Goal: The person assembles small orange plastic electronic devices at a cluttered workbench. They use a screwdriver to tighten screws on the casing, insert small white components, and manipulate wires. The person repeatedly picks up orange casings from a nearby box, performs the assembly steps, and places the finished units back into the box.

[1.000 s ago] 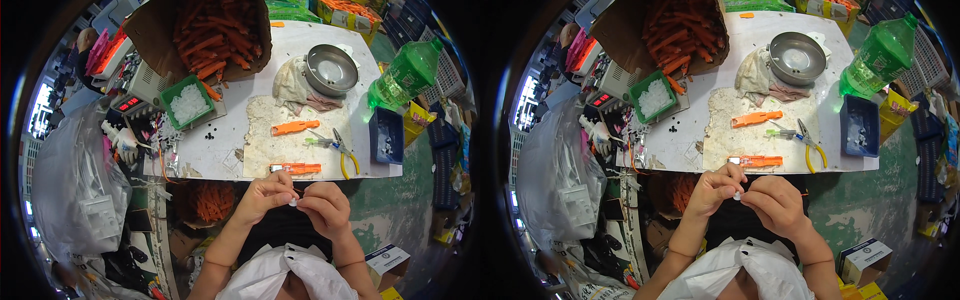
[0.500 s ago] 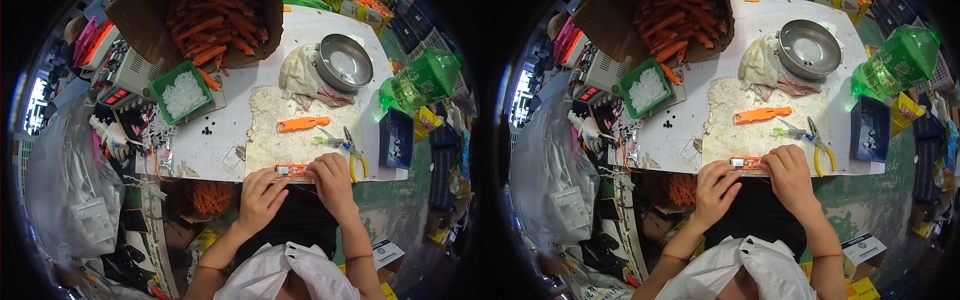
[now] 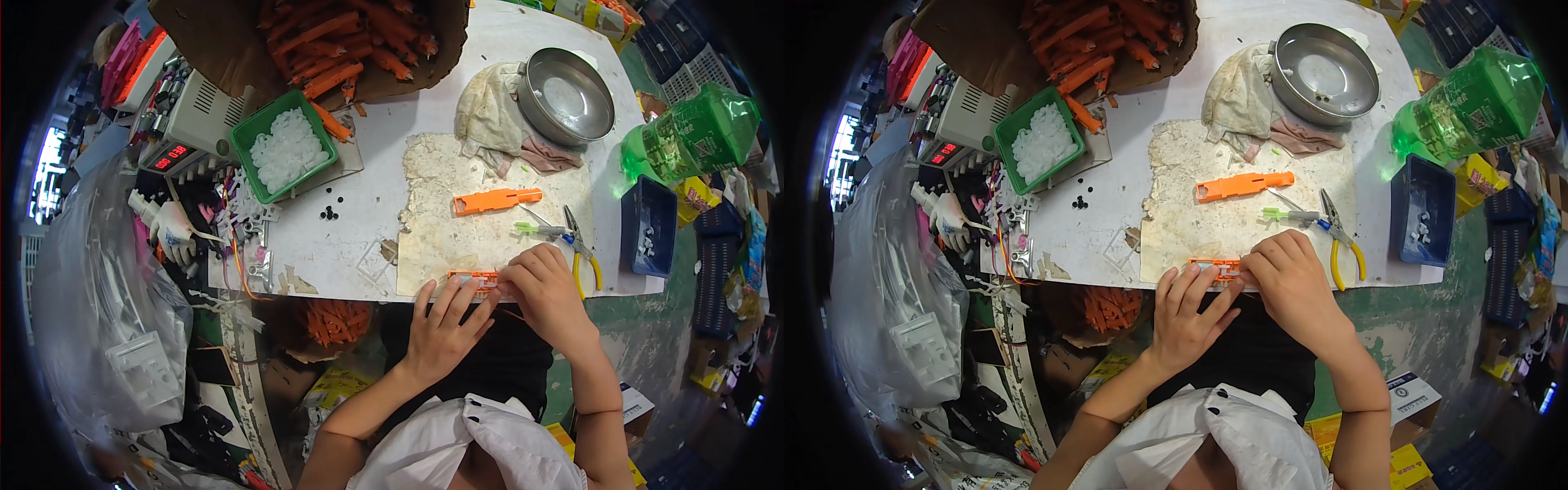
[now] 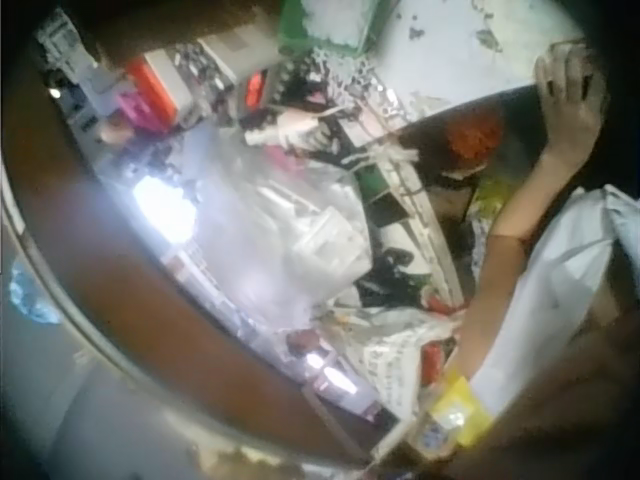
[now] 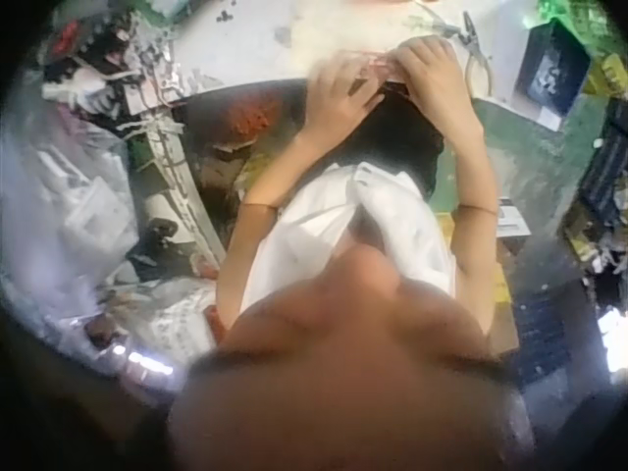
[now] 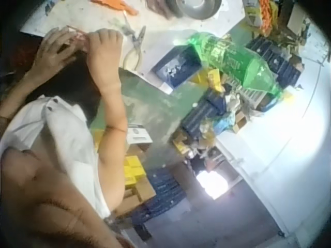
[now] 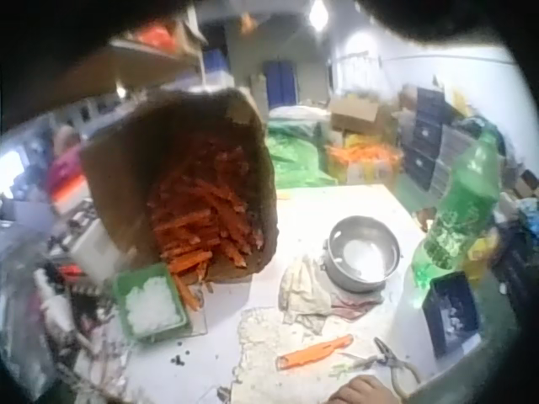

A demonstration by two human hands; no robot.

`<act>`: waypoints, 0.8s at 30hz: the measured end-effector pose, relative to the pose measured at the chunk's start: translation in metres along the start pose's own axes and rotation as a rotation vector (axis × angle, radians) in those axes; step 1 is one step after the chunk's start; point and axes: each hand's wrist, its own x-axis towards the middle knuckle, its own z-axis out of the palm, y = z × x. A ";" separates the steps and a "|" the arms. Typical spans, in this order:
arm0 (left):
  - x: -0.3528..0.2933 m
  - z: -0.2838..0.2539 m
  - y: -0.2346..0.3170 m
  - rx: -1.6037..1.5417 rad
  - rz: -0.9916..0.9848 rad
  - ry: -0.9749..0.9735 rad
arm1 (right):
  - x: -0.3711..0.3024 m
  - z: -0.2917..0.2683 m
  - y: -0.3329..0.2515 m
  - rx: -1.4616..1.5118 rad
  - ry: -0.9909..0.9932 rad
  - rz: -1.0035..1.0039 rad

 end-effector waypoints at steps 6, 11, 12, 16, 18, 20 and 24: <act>0.000 0.001 0.002 0.026 -0.014 -0.018 | -0.004 -0.004 0.002 0.054 -0.001 0.062; -0.004 0.004 0.001 0.010 -0.016 -0.025 | -0.010 -0.004 0.003 0.086 0.003 0.046; -0.004 0.004 0.001 0.013 -0.014 -0.025 | -0.010 -0.005 0.002 0.096 0.000 0.044; -0.005 0.005 0.000 0.024 -0.006 -0.022 | -0.013 -0.001 0.002 0.066 -0.018 0.045; -0.006 0.005 0.000 0.029 -0.001 -0.022 | -0.016 0.003 0.005 0.088 -0.010 0.030; -0.006 0.005 0.000 0.032 0.006 -0.024 | -0.018 0.004 0.007 0.089 -0.011 0.019; -0.006 0.007 0.001 0.075 0.017 -0.018 | -0.018 0.003 0.006 0.063 -0.019 -0.003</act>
